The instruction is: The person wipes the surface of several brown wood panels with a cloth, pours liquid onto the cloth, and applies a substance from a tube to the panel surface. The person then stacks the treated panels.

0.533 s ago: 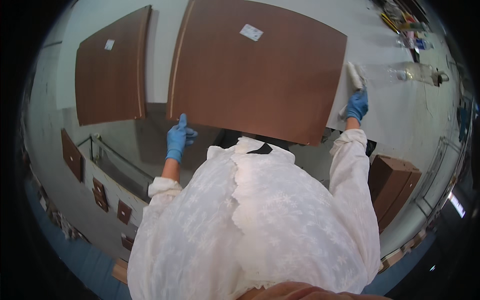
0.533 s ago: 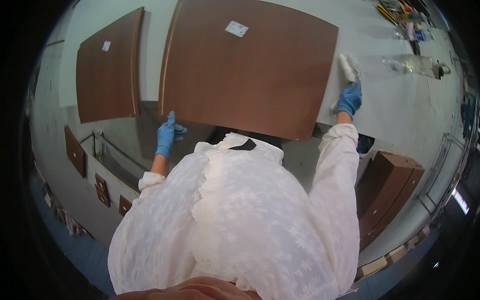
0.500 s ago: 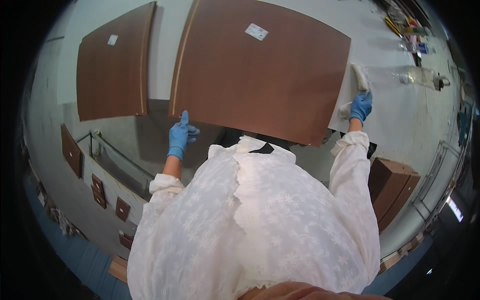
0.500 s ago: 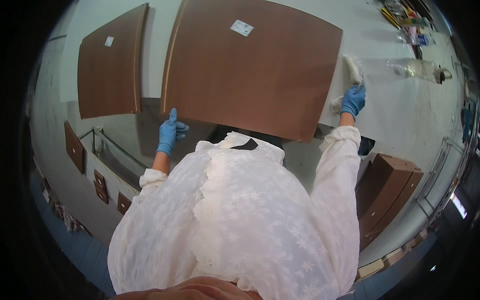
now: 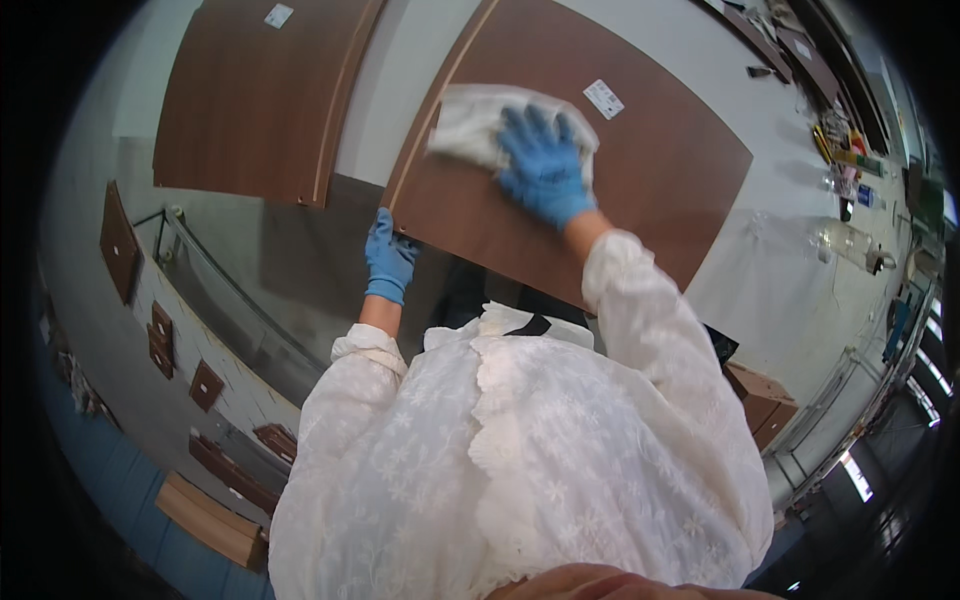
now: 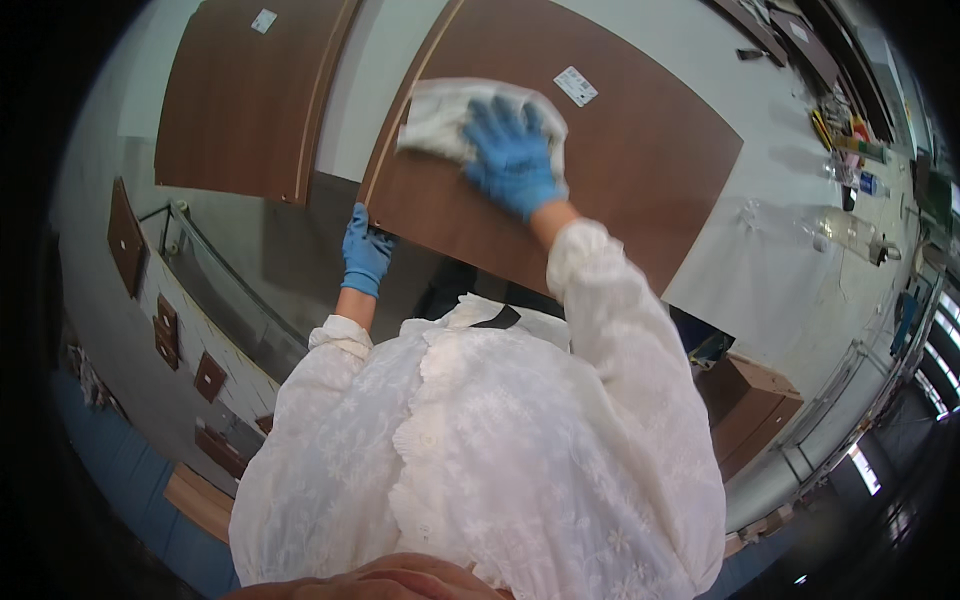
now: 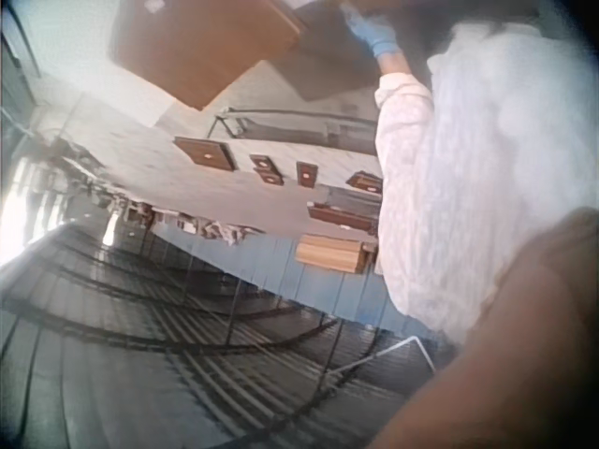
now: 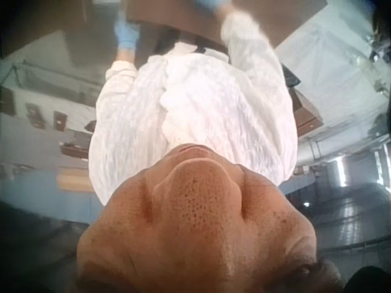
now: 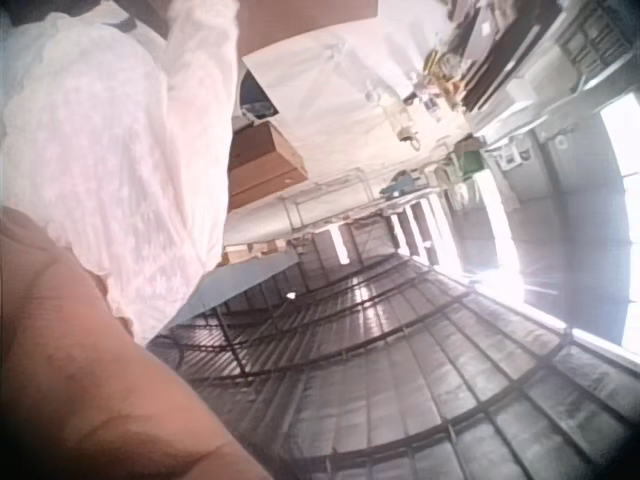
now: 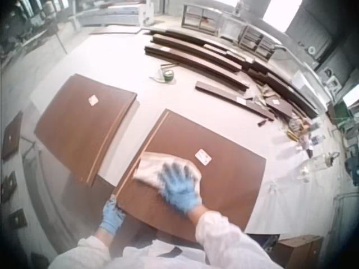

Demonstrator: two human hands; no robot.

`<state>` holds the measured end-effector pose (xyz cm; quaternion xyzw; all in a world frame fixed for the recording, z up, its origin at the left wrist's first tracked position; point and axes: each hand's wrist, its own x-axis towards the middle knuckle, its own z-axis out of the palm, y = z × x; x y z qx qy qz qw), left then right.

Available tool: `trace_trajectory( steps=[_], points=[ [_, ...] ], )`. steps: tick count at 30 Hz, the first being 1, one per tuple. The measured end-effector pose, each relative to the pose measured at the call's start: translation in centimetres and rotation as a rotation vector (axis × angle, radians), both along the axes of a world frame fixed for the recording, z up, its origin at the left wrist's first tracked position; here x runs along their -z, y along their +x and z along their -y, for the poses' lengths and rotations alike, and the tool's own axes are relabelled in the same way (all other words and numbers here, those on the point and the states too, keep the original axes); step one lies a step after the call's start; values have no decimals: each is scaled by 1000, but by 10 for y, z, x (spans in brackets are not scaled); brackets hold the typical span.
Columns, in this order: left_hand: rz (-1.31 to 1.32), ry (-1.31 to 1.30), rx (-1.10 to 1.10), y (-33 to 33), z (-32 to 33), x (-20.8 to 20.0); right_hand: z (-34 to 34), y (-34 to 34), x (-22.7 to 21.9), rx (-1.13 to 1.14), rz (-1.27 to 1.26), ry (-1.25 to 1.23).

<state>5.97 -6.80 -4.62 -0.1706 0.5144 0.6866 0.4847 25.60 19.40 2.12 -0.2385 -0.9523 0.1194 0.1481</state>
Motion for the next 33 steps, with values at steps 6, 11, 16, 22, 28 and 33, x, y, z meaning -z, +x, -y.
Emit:
trace_trajectory(
  steps=[6, 11, 16, 22, 28, 33],
  points=[
    [66, -9, -3, -3, 4, -10, -172, -109, 24, 347, 200, 105],
    [131, 25, 63, -7, 0, -13, -32, -113, -5, 132, 72, -9],
    [452, 550, 69, -16, -5, -21, 163, -32, -20, -436, 244, -401],
    [135, 33, 80, -18, -6, -25, 128, -27, 17, -276, -49, -125],
    [205, -81, 57, -15, -9, -27, -72, -39, 11, 151, -24, -8],
    [193, -154, 18, -15, -13, -24, -11, -1, 9, 175, 45, 15]
  ],
)
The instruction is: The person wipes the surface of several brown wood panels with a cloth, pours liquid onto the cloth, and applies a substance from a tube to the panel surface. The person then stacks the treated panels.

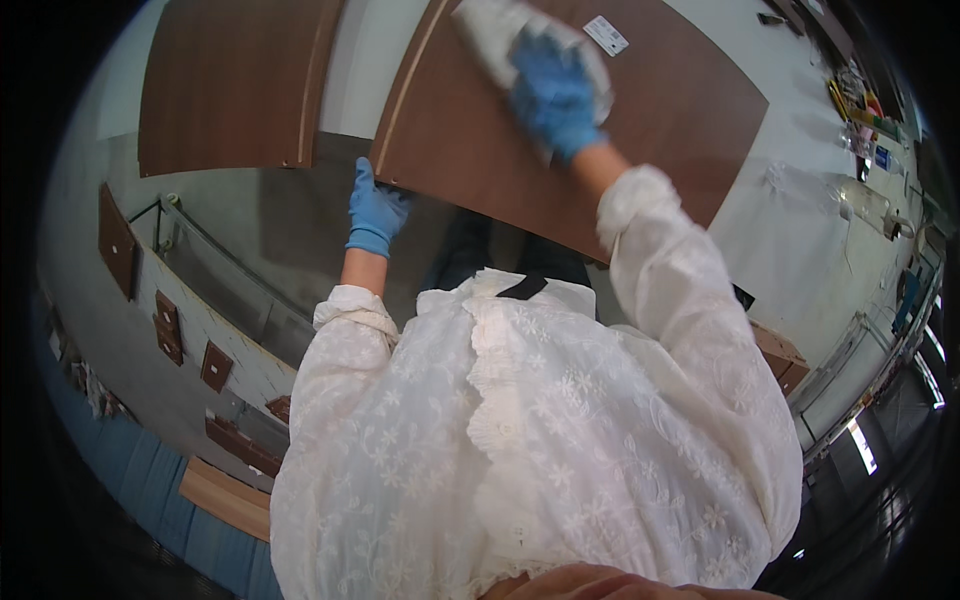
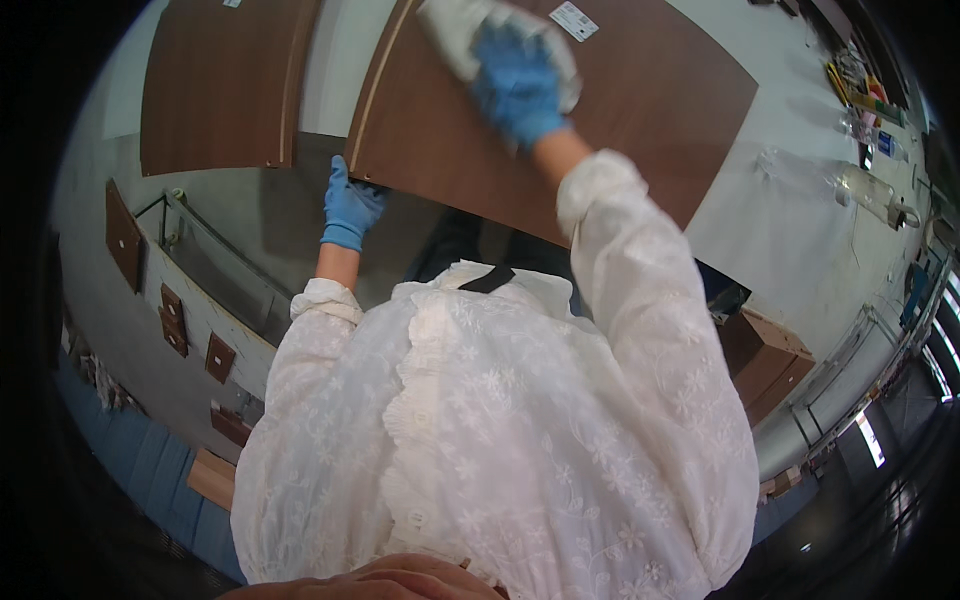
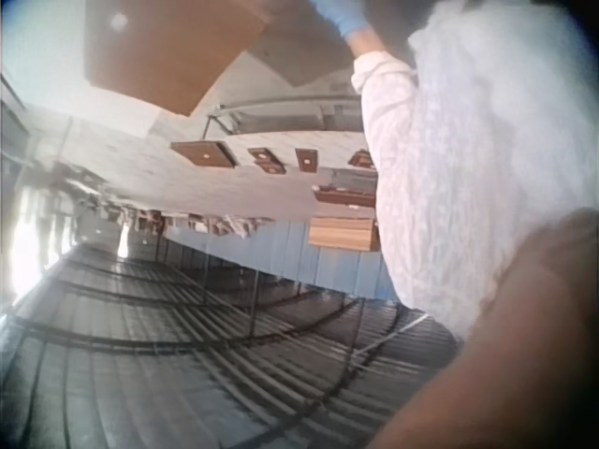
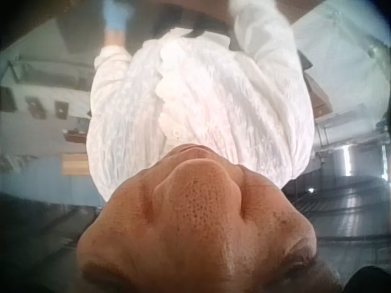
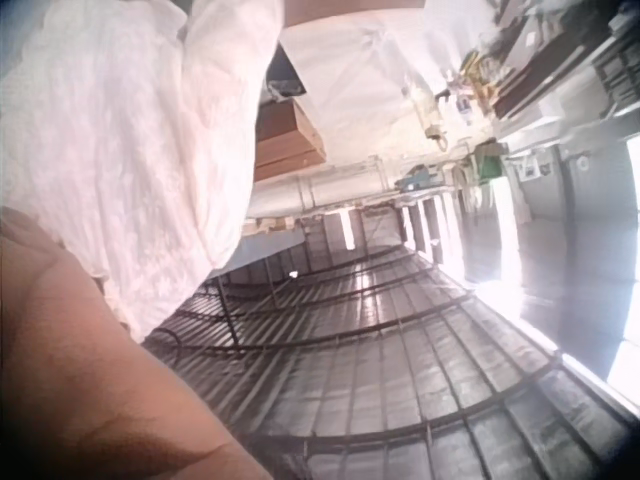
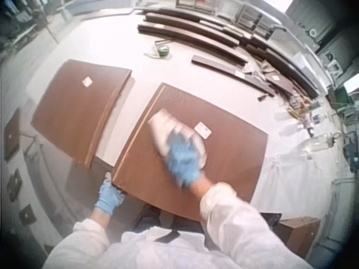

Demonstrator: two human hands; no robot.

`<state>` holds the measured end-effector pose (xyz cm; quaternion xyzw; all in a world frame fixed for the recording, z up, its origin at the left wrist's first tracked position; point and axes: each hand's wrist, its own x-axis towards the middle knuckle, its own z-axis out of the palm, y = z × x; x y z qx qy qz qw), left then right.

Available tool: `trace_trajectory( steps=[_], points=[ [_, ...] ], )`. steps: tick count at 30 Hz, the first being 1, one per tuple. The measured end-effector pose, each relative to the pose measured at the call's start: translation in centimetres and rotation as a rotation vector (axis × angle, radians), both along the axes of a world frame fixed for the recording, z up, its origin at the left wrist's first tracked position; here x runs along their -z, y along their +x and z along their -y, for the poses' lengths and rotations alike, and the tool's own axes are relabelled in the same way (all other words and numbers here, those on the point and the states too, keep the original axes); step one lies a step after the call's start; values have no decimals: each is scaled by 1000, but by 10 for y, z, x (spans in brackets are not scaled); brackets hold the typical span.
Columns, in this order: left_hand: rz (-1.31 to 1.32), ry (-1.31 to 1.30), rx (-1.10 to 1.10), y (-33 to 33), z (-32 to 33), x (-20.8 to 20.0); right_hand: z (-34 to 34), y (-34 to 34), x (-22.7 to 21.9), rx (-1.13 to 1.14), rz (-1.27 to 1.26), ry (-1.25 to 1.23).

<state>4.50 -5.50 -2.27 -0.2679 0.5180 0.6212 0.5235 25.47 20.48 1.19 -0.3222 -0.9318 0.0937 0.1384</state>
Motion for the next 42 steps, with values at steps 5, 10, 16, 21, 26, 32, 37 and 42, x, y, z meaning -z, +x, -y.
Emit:
trace_trajectory(
  steps=[5, 10, 16, 21, 26, 32, 37, 42],
  points=[
    [-76, 11, 41, 1, 2, 5, 150, 119, -7, -319, -63, -227],
    [-91, -56, 63, -1, 2, 4, 41, 181, 2, -30, 14, 59],
    [-131, -85, 56, -1, -1, 0, -179, 170, 13, 549, 296, 24],
    [-110, -106, 13, 2, -8, 2, -13, 151, 1, 200, 163, 59],
    [-96, -131, -7, -2, -12, 0, 129, 178, -18, -121, 1, -245],
    [-137, -168, 24, -6, -10, 5, 26, 202, -10, 250, 11, -13],
    [-119, -124, 51, -12, -7, 8, 45, 174, -55, 279, 12, 181],
    [-95, -90, 38, -16, -6, 11, 76, 144, -70, 230, -52, 57]
  ],
)
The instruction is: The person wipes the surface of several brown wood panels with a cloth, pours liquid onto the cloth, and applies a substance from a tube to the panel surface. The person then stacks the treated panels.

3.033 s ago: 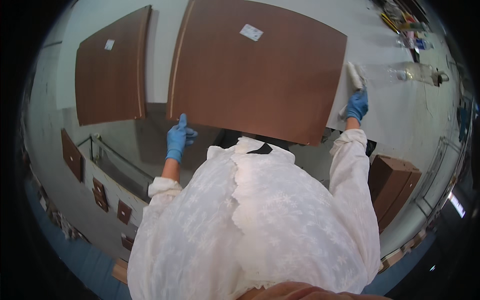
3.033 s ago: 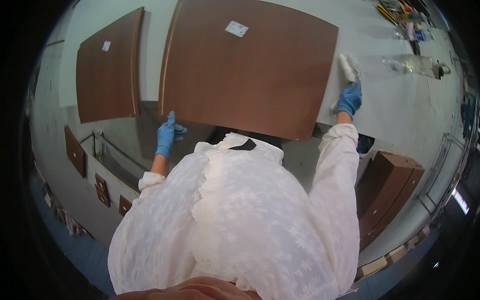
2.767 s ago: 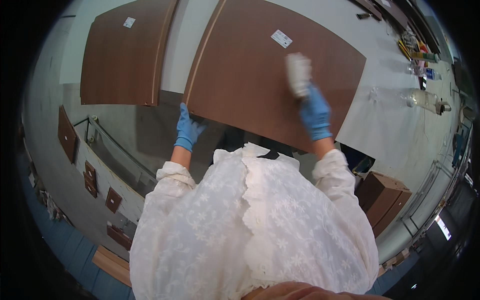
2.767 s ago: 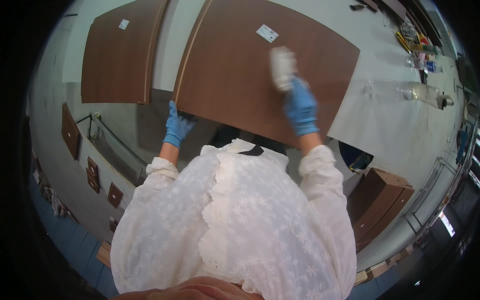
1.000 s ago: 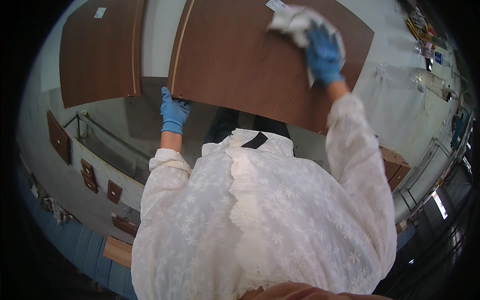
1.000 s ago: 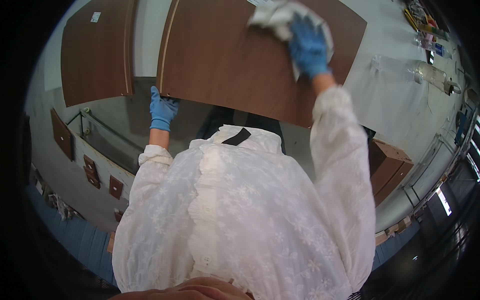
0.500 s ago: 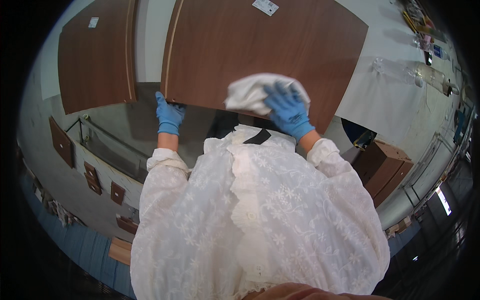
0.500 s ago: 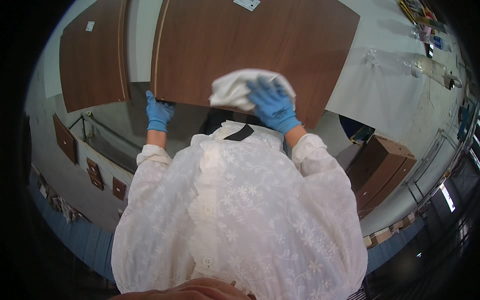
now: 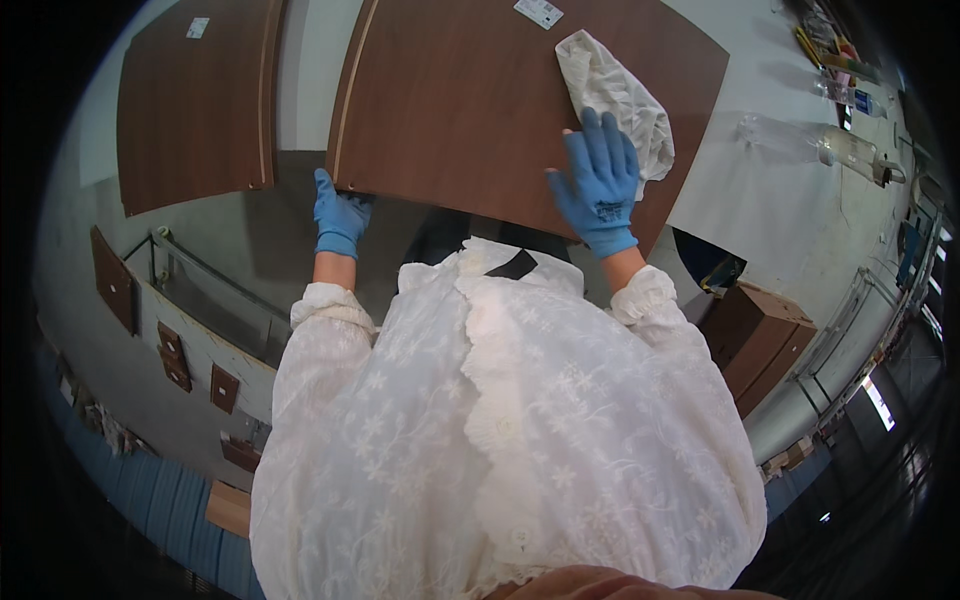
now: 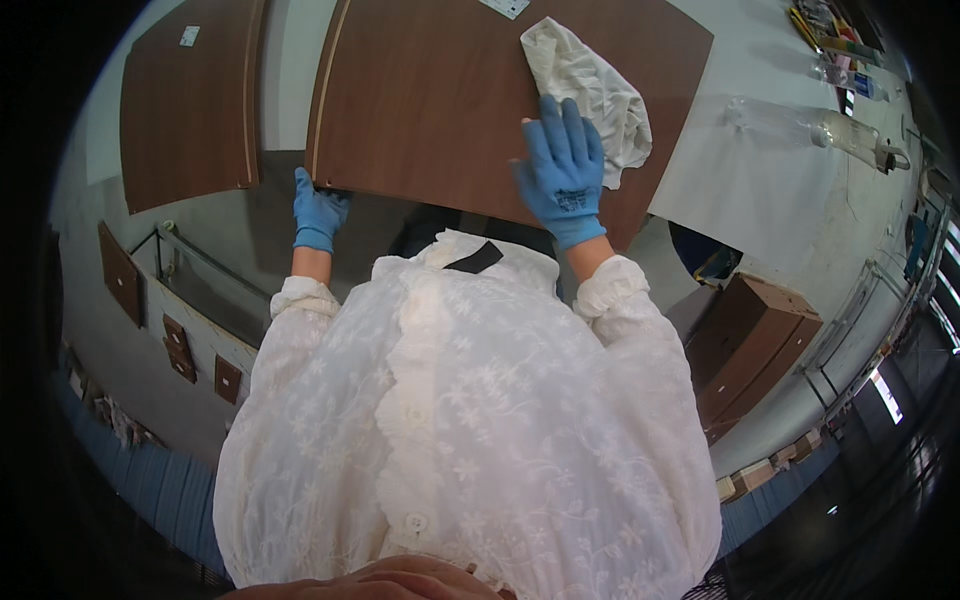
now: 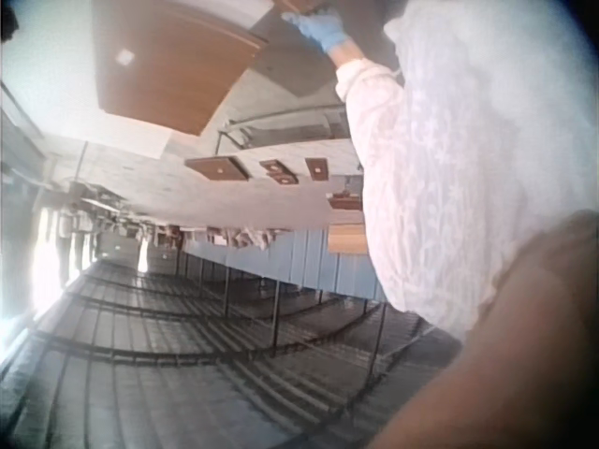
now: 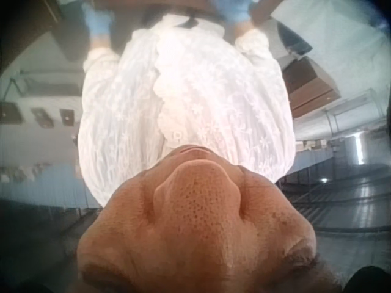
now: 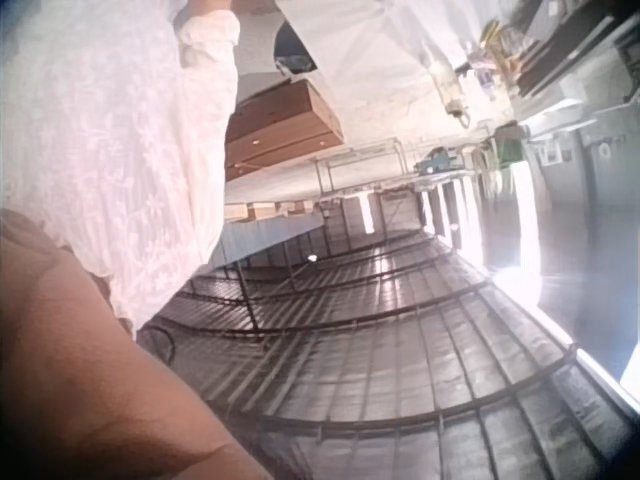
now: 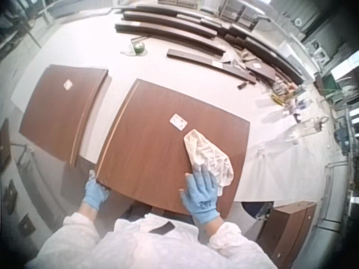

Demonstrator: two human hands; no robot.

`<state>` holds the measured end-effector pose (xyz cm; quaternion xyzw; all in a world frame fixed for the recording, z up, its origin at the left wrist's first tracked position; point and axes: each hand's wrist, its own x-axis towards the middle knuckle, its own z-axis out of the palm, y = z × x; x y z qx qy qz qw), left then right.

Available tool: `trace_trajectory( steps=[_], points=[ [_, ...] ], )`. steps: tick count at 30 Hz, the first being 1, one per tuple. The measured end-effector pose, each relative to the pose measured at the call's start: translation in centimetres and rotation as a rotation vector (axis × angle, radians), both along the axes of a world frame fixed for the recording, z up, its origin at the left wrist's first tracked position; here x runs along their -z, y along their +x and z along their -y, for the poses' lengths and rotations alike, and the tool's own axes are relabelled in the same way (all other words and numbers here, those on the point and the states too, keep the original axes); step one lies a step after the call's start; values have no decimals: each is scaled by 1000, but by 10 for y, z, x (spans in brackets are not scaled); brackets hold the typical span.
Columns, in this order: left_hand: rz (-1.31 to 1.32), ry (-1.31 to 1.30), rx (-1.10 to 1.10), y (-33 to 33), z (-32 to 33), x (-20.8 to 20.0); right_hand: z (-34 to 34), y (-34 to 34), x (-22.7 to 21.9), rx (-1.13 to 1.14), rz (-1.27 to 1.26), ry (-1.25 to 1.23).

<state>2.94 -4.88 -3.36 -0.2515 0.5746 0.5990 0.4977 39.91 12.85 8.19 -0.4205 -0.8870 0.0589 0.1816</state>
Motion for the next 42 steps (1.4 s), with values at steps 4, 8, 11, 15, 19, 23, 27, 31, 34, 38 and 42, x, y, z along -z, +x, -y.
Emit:
trace_trajectory(
  steps=[4, 8, 11, 15, 19, 23, 27, 31, 34, 38, 42],
  points=[
    [29, -1, 36, -4, 0, -2, -60, 9, 39, -70, 190, -13],
    [28, 0, 54, -8, 0, -6, -167, 34, 77, -86, 407, 2],
    [13, 7, 51, -9, 0, -6, -219, 30, 85, 415, 141, 128],
    [22, -35, 70, -13, 0, -2, -162, -54, 89, 379, 281, -120],
    [39, -63, 77, -16, 0, -2, -111, -155, 83, -119, 2, 8],
    [-12, -84, 91, -15, -4, -9, -197, -143, 72, -82, 80, -126],
    [-67, -103, 82, -12, -7, -16, -281, -14, 73, 324, 256, -93],
    [-53, -91, 72, -14, -9, -15, -234, 78, 67, 367, 220, 211],
    [-32, -100, 51, -18, -9, -13, -111, 40, 60, 239, 171, 6],
    [-16, -69, 73, -25, -11, -13, 43, -31, 52, -399, -22, -391],
    [-35, -122, 90, -31, -11, -14, 57, 28, 55, -127, 129, -263]
  ],
)
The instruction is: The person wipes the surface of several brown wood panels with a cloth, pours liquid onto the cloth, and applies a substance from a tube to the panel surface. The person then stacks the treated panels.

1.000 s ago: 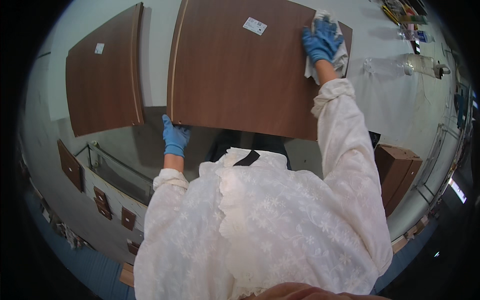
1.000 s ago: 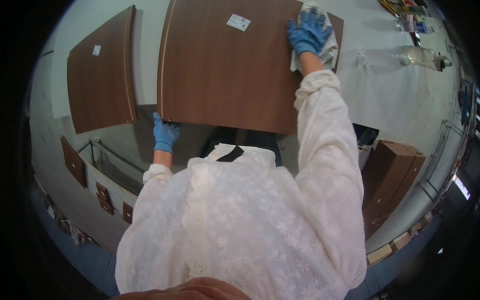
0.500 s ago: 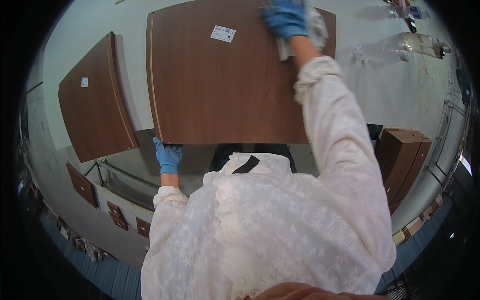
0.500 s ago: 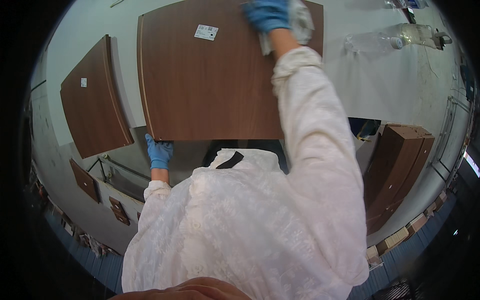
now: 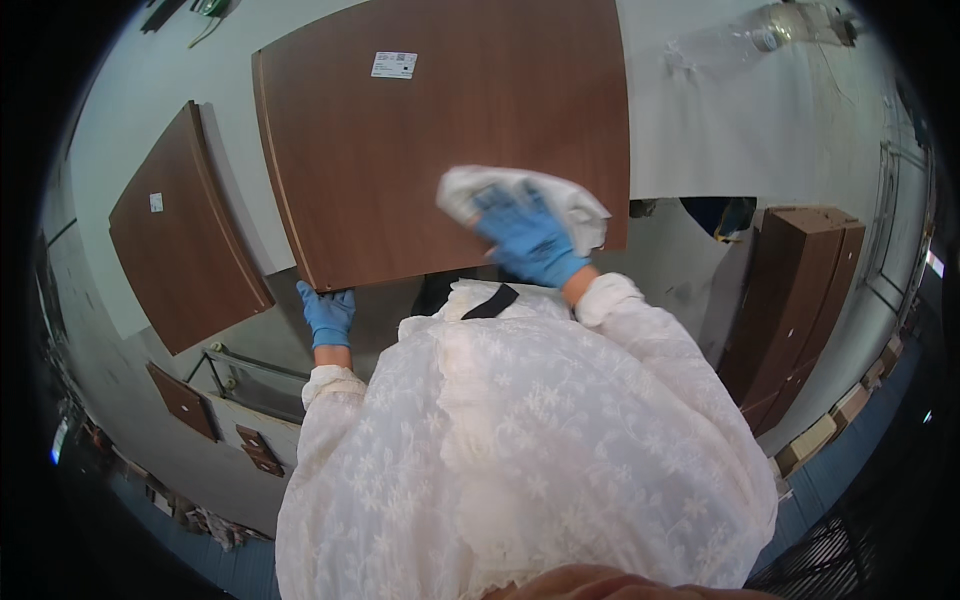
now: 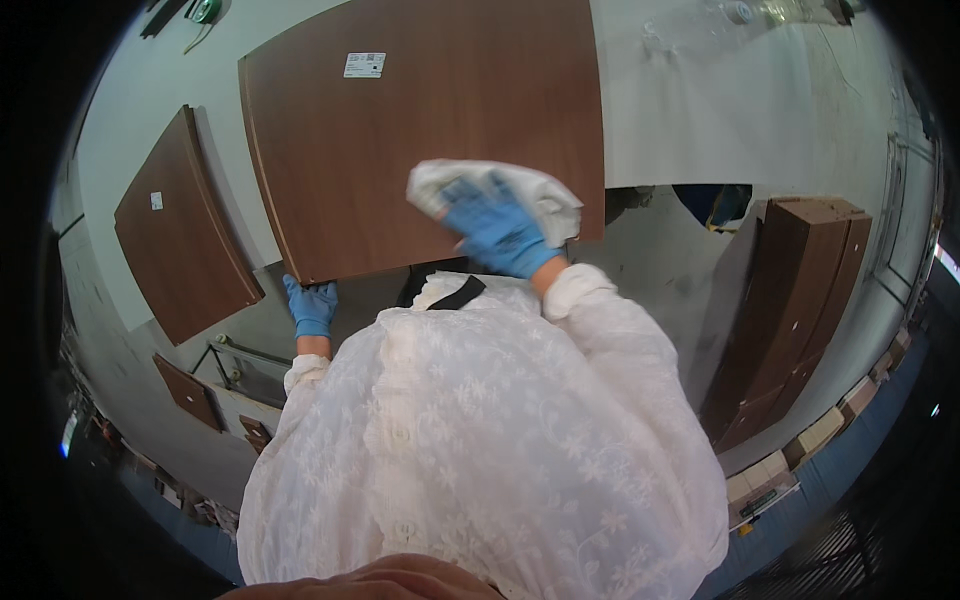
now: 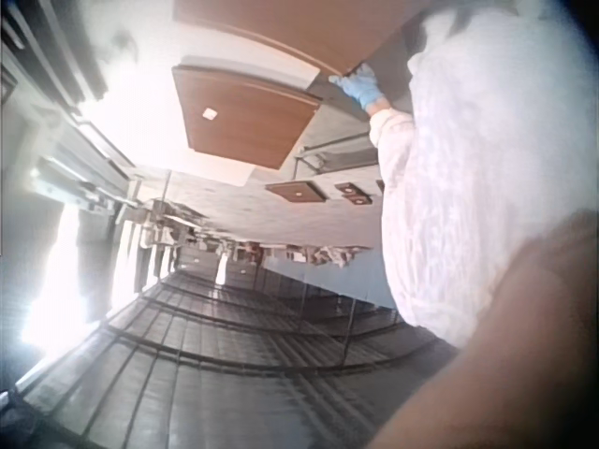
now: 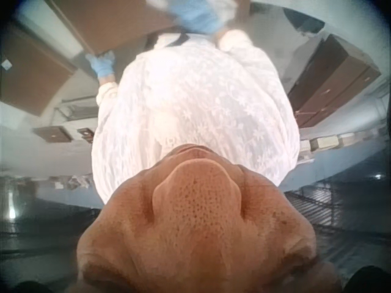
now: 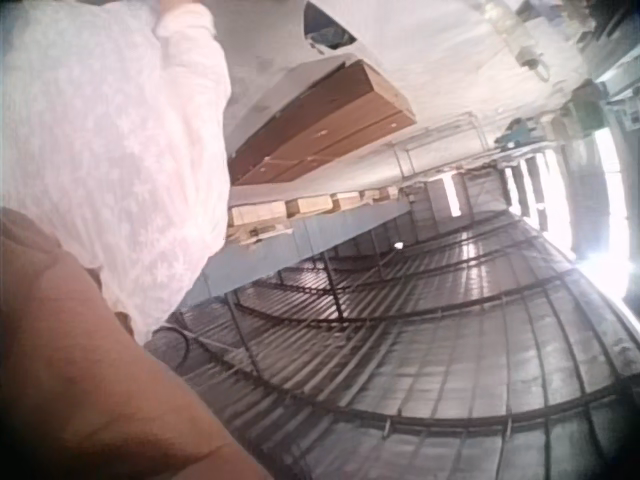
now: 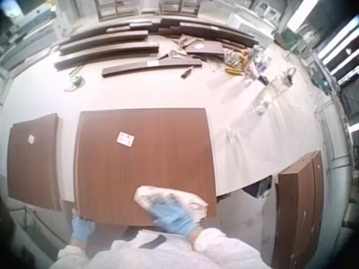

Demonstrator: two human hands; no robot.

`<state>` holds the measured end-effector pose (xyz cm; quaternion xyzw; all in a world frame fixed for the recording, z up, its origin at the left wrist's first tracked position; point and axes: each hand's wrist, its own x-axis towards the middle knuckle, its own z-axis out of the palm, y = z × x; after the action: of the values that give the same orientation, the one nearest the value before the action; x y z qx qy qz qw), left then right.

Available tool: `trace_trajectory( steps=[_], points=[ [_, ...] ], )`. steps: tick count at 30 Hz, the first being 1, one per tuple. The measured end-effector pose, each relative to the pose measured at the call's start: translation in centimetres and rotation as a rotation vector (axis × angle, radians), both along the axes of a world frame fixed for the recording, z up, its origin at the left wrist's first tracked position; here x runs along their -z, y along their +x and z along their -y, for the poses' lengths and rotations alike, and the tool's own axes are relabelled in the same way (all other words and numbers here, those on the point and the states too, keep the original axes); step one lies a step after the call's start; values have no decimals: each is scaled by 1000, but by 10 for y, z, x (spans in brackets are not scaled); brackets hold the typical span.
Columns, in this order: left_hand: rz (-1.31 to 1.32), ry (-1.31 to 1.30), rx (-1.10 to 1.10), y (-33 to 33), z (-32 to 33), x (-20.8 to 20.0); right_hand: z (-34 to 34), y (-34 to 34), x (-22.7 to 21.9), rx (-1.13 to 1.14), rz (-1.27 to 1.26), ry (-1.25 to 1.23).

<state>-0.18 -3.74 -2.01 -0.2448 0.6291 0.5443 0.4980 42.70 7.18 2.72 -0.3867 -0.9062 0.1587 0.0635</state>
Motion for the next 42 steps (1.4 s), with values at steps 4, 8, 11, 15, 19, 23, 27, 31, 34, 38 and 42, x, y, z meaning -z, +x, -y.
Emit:
trace_trajectory(
  steps=[4, 8, 11, 15, 19, 23, 27, 31, 34, 38, 42],
  points=[
    [-24, 40, 9, 1, 1, 4, -83, 120, -6, 357, 339, 98],
    [-3, 52, -23, -4, -1, 6, -147, 196, -12, 597, 374, 439],
    [48, 69, -38, -13, -4, 6, -127, 192, -10, 594, 158, 491],
    [156, 84, -96, -11, 10, 0, -52, 142, -12, 690, -37, 356],
    [146, 33, -153, 12, 45, -11, 14, 102, -18, 1067, -25, 44],
    [-366, -302, 317, 0, 51, -21, 20, 117, -12, 1358, -72, -183],
    [-987, -294, 757, -37, 11, -17, -3, 137, 17, 1453, -203, -490],
    [-769, -258, 774, -33, -33, -4, -13, 126, 50, 1458, -708, -614],
    [-787, -296, 771, -30, -51, -6, -12, 114, 55, 1600, -644, -532],
    [-895, -340, 694, -33, -49, -11, 1, 105, 35, 1564, -505, -372],
    [-987, -183, 547, -35, -38, -17, 30, 100, 0, 1529, -589, -171]
  ],
)
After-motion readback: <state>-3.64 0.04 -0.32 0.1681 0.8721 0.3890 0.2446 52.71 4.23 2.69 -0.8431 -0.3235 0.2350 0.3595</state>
